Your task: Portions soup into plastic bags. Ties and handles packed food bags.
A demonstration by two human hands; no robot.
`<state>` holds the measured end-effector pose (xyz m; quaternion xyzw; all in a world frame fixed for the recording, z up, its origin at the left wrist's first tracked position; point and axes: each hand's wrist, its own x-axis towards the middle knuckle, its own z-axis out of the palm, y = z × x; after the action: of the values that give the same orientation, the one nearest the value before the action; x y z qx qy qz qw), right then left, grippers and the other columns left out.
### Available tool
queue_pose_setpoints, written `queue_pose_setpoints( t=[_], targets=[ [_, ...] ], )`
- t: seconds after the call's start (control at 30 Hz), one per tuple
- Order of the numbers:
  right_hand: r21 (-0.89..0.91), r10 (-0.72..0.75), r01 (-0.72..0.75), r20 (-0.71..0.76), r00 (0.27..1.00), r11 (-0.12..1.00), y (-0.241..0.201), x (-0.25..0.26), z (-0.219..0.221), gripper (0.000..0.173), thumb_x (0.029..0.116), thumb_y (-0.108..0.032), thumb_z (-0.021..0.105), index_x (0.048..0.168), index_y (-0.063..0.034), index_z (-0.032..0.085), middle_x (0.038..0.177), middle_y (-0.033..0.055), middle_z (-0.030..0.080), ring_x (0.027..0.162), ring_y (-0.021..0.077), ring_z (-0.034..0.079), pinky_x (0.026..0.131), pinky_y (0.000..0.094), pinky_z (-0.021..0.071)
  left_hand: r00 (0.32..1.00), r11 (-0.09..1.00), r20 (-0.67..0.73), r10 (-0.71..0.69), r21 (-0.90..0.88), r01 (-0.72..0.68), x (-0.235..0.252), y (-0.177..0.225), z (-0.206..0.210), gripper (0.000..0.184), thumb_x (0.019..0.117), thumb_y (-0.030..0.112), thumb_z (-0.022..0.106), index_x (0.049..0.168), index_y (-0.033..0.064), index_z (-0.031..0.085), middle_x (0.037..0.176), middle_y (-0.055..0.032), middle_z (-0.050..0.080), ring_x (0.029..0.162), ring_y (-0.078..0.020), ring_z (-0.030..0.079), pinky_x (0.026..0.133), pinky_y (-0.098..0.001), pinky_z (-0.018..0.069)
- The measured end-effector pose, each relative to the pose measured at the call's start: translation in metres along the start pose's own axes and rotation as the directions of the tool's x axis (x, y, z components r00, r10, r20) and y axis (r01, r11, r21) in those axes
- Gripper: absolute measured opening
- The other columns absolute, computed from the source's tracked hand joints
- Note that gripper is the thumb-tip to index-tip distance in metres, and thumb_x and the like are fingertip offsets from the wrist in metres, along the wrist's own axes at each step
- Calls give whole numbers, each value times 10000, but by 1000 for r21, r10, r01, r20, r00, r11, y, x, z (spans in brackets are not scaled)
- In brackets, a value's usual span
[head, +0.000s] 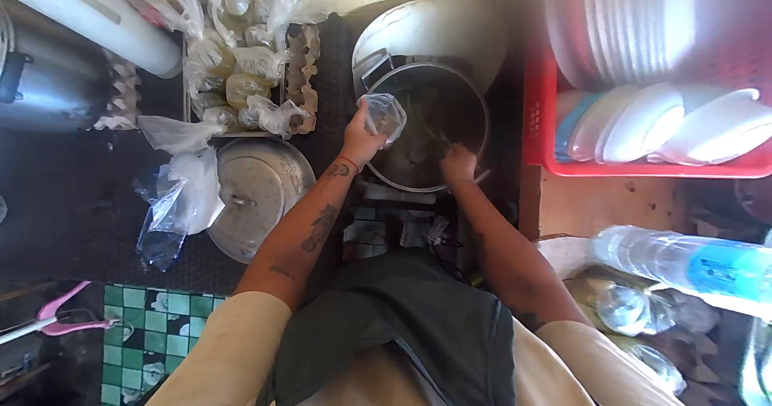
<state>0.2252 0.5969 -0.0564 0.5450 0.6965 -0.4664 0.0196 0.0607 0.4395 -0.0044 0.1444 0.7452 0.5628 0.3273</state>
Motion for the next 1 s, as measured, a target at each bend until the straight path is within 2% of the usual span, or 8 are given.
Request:
queue_pose_setpoints(
  t=[0.03,0.1,0.17,0.5,0.63,0.77,0.87,1.0],
  targets=[
    [117,55,-55,8,998,992,0,0,-1,385,1101,-169,435,1428,-19,571,1207,218,677,1033,310,668,913,486,534,1000,1000,-3,2,-2,-2,0,0,1,1066,764,-166,700,1648,59,149,1683,-154,233,948,-222,682,749,-362,595],
    [327,151,-159,51,987,931,-4,-7,-6,365,1109,-206,444,1432,-71,547,955,91,626,659,138,531,578,304,461,1000,1000,-2,7,-1,-7,2,-1,1,1065,761,-165,703,1647,56,156,1690,-150,222,1018,-242,677,790,-381,596],
    [454,177,-203,100,979,868,-9,-17,-15,351,1108,-202,446,1430,-92,534,856,35,563,543,82,435,477,243,387,1000,1000,0,5,4,-5,4,-2,2,1070,764,-159,706,1650,63,148,1693,-146,218,1044,-249,674,810,-386,595],
    [378,-5,-5,25,1000,926,-39,-85,-79,325,1097,-164,480,1386,-59,588,752,1,566,508,48,459,452,209,399,999,999,4,-31,17,31,12,-2,11,1127,762,-148,740,1660,89,100,1700,-155,196,1225,-309,627,928,-438,582],
    [342,-97,70,61,993,937,-43,-116,-101,311,1104,-201,487,1374,-97,600,698,-21,524,450,38,396,411,194,366,1000,999,19,-16,43,15,14,-2,16,1117,768,-122,734,1658,73,87,1671,-190,253,1145,-298,650,882,-422,585],
    [239,-245,225,57,968,945,-35,-136,-105,317,1096,-166,486,1365,-80,630,700,2,557,467,63,434,429,220,395,1000,999,32,2,42,-3,16,-2,20,1127,765,-111,739,1656,61,72,1667,-193,265,1169,-316,645,902,-443,584],
    [-56,-460,462,33,887,885,-25,-149,-96,338,1083,-139,483,1369,-18,618,760,84,631,565,144,548,544,330,500,1000,998,28,4,57,-5,16,-2,23,1124,753,-124,737,1655,58,91,1656,-191,289,1166,-308,646,894,-435,587],
    [-404,-590,541,5,808,738,-10,-161,-81,396,1082,-96,430,1445,15,543,1013,273,716,843,444,720,738,605,575,1000,999,26,-18,47,17,15,1,27,1135,762,-133,723,1662,92,69,1654,-189,293,1121,-307,667,860,-433,601]
  ],
)
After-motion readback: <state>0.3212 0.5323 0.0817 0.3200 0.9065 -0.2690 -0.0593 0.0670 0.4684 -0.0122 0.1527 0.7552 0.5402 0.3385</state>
